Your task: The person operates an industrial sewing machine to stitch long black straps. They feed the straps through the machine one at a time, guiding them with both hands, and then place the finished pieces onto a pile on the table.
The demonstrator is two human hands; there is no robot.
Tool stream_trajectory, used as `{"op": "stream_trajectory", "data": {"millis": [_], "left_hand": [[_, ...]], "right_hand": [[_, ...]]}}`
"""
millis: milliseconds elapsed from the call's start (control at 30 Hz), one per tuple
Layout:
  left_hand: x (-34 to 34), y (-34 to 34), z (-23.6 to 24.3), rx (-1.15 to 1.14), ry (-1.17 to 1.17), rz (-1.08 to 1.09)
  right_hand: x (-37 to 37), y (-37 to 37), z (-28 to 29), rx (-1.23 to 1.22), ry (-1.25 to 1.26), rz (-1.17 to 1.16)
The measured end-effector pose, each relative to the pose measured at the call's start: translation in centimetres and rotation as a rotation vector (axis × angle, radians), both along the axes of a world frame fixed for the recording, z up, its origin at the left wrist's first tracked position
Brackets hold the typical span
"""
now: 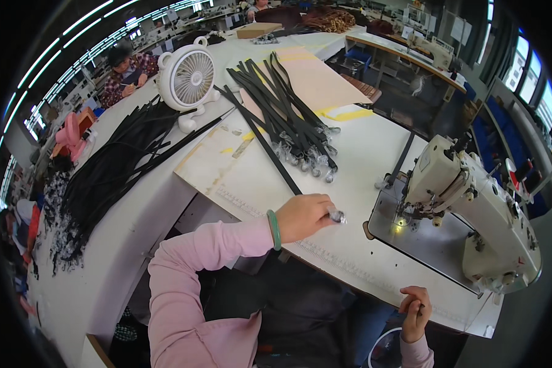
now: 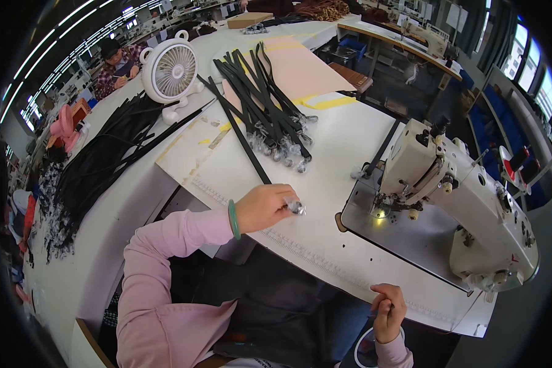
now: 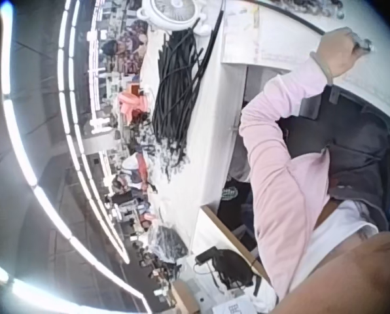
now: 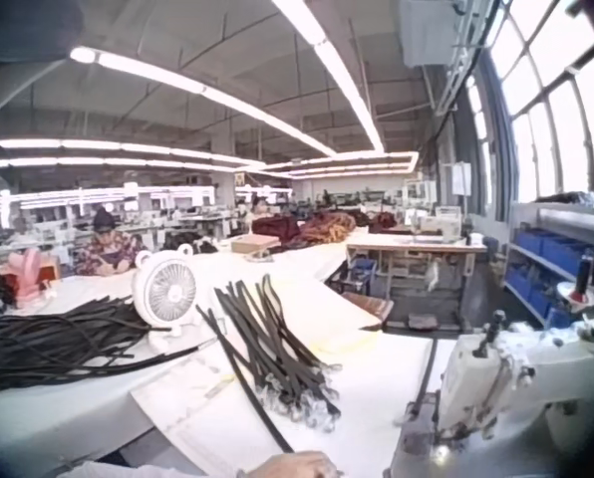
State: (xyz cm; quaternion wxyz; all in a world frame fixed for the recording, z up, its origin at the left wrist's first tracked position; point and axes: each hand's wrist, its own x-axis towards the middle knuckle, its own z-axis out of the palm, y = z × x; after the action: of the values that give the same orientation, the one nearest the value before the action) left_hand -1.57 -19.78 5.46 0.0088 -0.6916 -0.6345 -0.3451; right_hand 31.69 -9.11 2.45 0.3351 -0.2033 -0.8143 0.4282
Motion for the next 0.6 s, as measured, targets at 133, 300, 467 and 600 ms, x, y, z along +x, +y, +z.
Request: {"op": "stream_trajectory", "data": {"millis": [133, 300, 467, 600], "left_hand": [[8.2, -0.6, 1.0, -0.762, -1.246, -0.499], [6.6, 4.9, 0.8, -0.671, -1.260, -0.299], [2.3, 9.0, -2.7, -0.440, -1.163, 0.129], [3.1, 8.7, -5.2, -0.114, -0.599, 0.162]], "right_hand": [[-3.9, -3.7, -1.1, -0.671, -0.001, 0.447], [-3.4, -6.3, -4.7, -0.992, -0.128, 0.752], [-2.3, -6.7, -4.3, -0.538, -0.351, 0.617], [-2.6, -5.6, -3.2, -0.794, -0.220, 0.555]]}}
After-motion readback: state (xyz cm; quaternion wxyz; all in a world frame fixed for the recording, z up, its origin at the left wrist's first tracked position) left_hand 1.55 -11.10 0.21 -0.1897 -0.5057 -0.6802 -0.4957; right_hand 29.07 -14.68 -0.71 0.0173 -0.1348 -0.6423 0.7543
